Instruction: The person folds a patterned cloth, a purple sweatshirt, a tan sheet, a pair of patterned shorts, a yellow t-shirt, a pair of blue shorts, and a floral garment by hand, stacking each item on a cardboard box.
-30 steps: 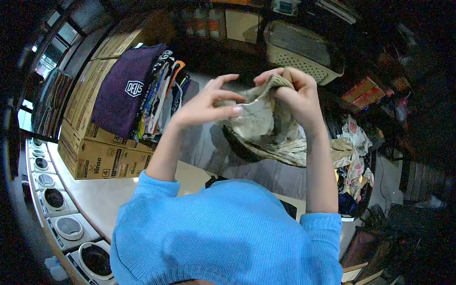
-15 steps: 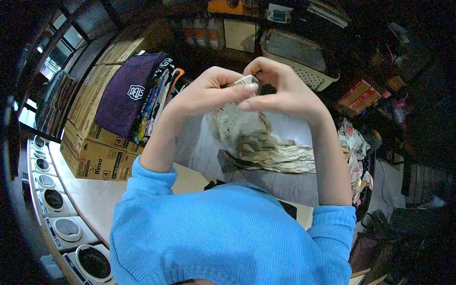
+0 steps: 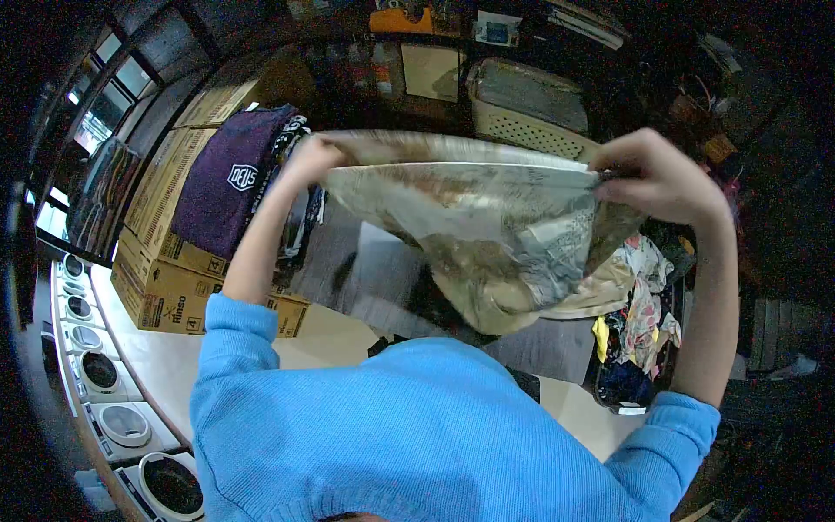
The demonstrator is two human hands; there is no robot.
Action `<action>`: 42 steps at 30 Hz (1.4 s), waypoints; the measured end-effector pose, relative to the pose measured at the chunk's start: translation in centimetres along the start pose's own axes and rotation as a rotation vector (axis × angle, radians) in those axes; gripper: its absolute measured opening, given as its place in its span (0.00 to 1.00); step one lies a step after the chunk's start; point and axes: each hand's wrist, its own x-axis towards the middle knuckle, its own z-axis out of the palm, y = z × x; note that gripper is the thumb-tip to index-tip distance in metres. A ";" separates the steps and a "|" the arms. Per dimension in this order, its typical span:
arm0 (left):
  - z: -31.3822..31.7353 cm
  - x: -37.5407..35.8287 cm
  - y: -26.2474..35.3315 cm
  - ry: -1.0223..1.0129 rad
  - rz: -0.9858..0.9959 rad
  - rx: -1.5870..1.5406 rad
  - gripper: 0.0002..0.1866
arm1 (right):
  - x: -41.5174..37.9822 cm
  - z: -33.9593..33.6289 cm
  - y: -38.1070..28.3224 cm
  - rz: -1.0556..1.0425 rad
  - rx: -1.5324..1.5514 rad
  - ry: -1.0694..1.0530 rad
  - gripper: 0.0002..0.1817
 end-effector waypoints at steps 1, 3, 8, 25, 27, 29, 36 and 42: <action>-3.6 -0.4 2.9 0.109 -0.232 -0.149 0.18 | 0.1 0.9 1.1 0.027 -0.152 -0.010 0.13; -5.1 4.0 -0.3 0.169 -0.125 -0.898 0.19 | -0.1 2.0 2.7 0.128 -0.549 -0.022 0.12; -15.8 7.4 6.2 0.468 0.242 -1.256 0.14 | 2.6 -2.6 4.7 0.085 -1.425 0.571 0.16; -25.9 2.9 8.6 -0.034 0.150 0.056 0.22 | 1.8 -8.5 5.8 -0.262 -0.452 0.583 0.22; -23.9 -0.3 10.1 -0.008 0.286 0.243 0.24 | 1.5 -9.2 7.4 -0.184 -0.497 0.673 0.25; -24.1 -2.9 13.1 -0.128 0.289 0.374 0.13 | 0.3 -11.6 10.3 -0.145 -0.159 0.474 0.28; -25.1 -4.7 11.6 0.079 0.631 0.001 0.10 | -4.3 -10.3 7.4 -0.142 0.552 0.607 0.21; -23.6 -6.2 13.6 -0.071 0.648 -0.414 0.14 | -3.3 -10.6 5.9 -0.015 0.055 0.489 0.07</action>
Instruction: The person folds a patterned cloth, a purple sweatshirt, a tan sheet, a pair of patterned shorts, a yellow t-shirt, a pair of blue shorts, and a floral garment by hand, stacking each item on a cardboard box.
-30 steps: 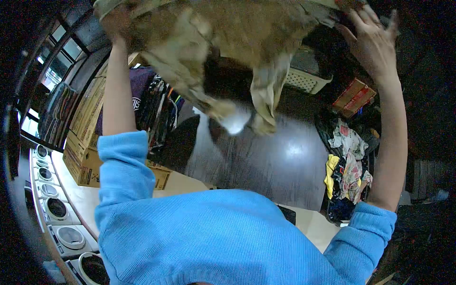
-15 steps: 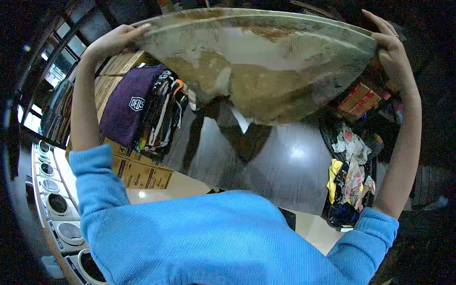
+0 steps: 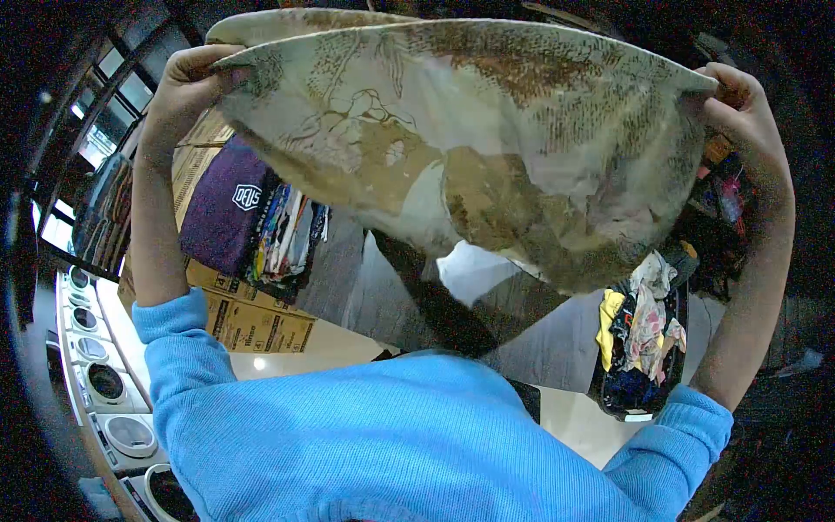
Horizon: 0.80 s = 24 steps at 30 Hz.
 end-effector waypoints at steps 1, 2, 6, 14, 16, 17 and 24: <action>0.8 -0.1 0.2 0.027 0.053 -0.086 0.15 | 0.1 0.0 -0.1 -0.002 -0.089 0.007 0.05; 1.3 -0.1 0.0 0.052 0.105 -0.175 0.16 | -0.1 0.5 -0.4 -0.007 -0.055 0.044 0.06; 3.5 0.4 1.0 0.143 0.420 0.076 0.36 | -0.5 0.8 -0.6 -0.026 -0.074 0.093 0.16; 6.0 0.4 -1.1 -0.099 -0.317 0.034 0.24 | -1.6 5.5 -3.9 -0.034 0.307 0.320 0.17; 6.1 -1.0 -1.3 -0.227 -0.230 -0.186 0.31 | -2.9 4.1 -3.7 0.046 0.474 0.101 0.15; 6.1 -1.9 -1.8 -0.215 -0.161 -0.317 0.34 | -3.9 3.9 -4.6 0.080 0.439 0.052 0.13; 8.6 0.6 -2.2 0.001 -0.284 -0.004 0.19 | -2.3 4.5 -2.2 0.164 0.260 0.127 0.11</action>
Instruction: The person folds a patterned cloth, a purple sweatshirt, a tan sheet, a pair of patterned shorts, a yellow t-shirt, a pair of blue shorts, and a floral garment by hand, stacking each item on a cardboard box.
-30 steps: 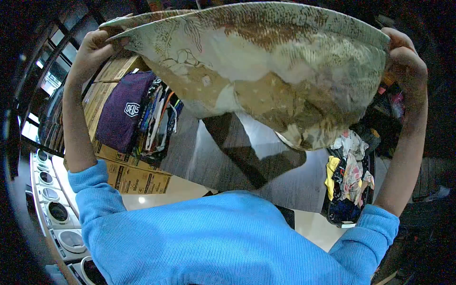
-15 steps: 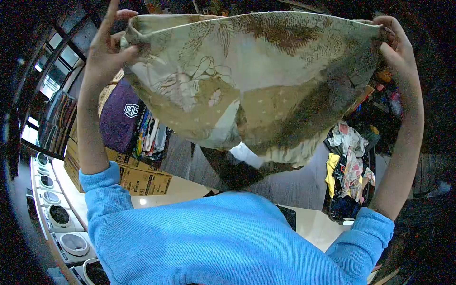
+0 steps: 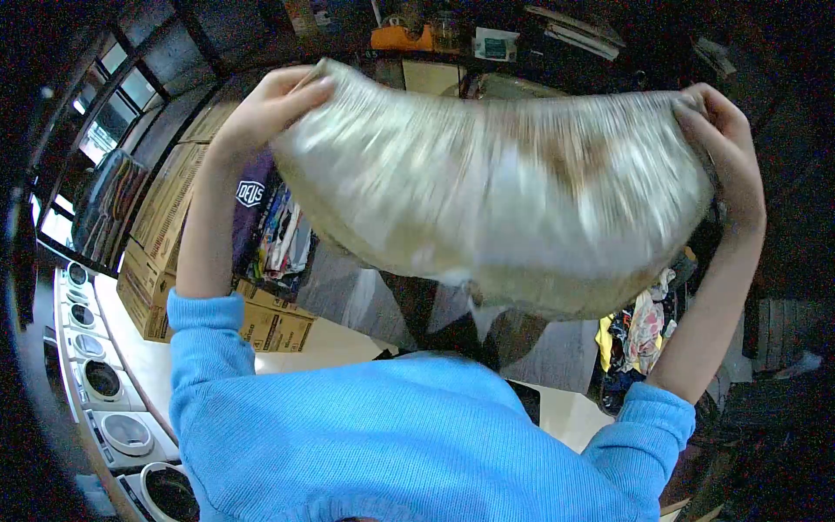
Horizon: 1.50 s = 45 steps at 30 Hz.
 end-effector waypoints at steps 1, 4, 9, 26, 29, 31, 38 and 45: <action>0.4 2.3 -1.9 0.149 0.004 -0.009 0.19 | 1.2 1.0 0.5 0.039 -0.125 0.124 0.11; 1.5 6.5 -0.8 0.367 0.212 -0.009 0.19 | 4.8 2.9 1.9 0.027 0.013 0.343 0.14; 4.9 5.9 10.3 0.759 0.609 0.151 0.14 | 4.4 6.3 -3.6 -0.501 -0.276 0.586 0.14; 20.7 10.5 14.2 0.268 0.970 -0.818 0.22 | -0.4 11.9 12.9 0.243 0.402 0.358 0.23; 21.8 12.9 12.8 0.149 0.939 -0.838 0.26 | 2.2 11.5 10.2 0.088 0.474 0.392 0.23; 21.7 12.5 12.8 0.040 0.854 -0.776 0.34 | 4.0 10.3 6.8 -0.087 0.482 0.439 0.24; 18.4 11.7 14.9 0.241 0.817 -0.476 0.23 | 0.1 6.5 2.6 -0.347 0.288 0.652 0.20; 16.8 11.2 18.8 0.348 0.757 -0.479 0.19 | -11.7 14.0 20.8 0.670 0.499 0.282 0.37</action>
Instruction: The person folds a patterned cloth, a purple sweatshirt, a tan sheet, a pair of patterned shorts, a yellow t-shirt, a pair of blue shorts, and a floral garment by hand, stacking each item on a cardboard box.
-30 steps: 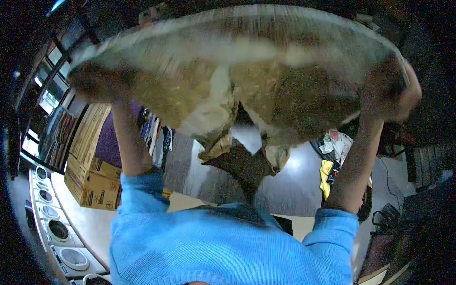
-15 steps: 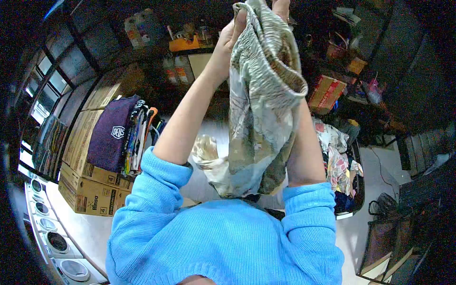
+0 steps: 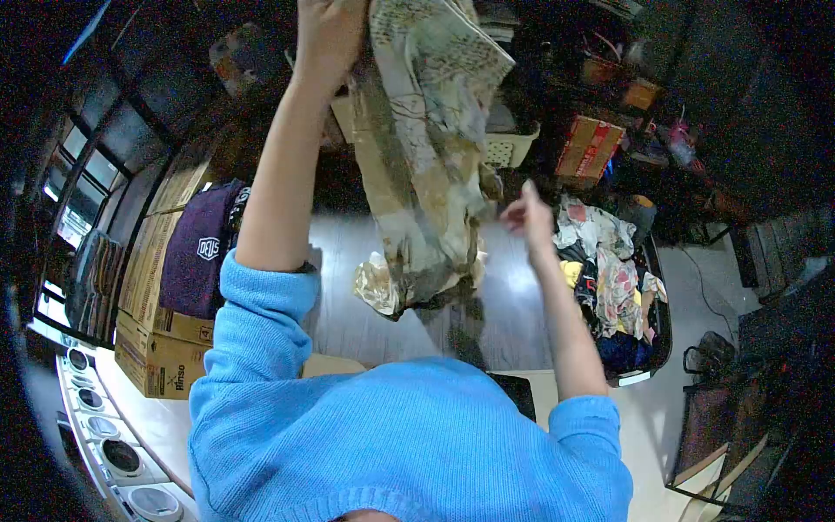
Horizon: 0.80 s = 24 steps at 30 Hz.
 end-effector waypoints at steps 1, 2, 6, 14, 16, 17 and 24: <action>0.3 0.4 -0.3 -0.018 0.047 -0.035 0.19 | -0.1 0.5 2.8 0.186 -0.014 -0.030 0.39; 0.4 1.2 -1.0 -0.037 0.092 -0.070 0.19 | -0.7 1.2 5.0 0.221 0.062 -0.098 0.43; 2.3 1.5 -0.1 -0.005 0.126 -0.015 0.18 | 0.8 3.9 6.9 0.252 0.445 -0.387 0.48; 0.2 0.4 0.8 0.237 0.224 0.303 0.21 | -3.7 -4.1 -5.7 -0.274 0.586 -0.411 0.33; -0.9 -0.5 1.2 0.306 0.203 0.275 0.22 | -5.3 -9.6 -6.7 -0.375 0.412 -0.392 0.42; -1.4 -1.1 1.1 0.328 0.200 0.270 0.23 | -6.0 -12.1 -7.2 -0.447 0.304 -0.332 0.47; -0.4 -5.6 4.9 0.407 0.023 0.155 0.24 | -4.1 -31.3 -16.0 -0.672 -0.220 0.061 0.25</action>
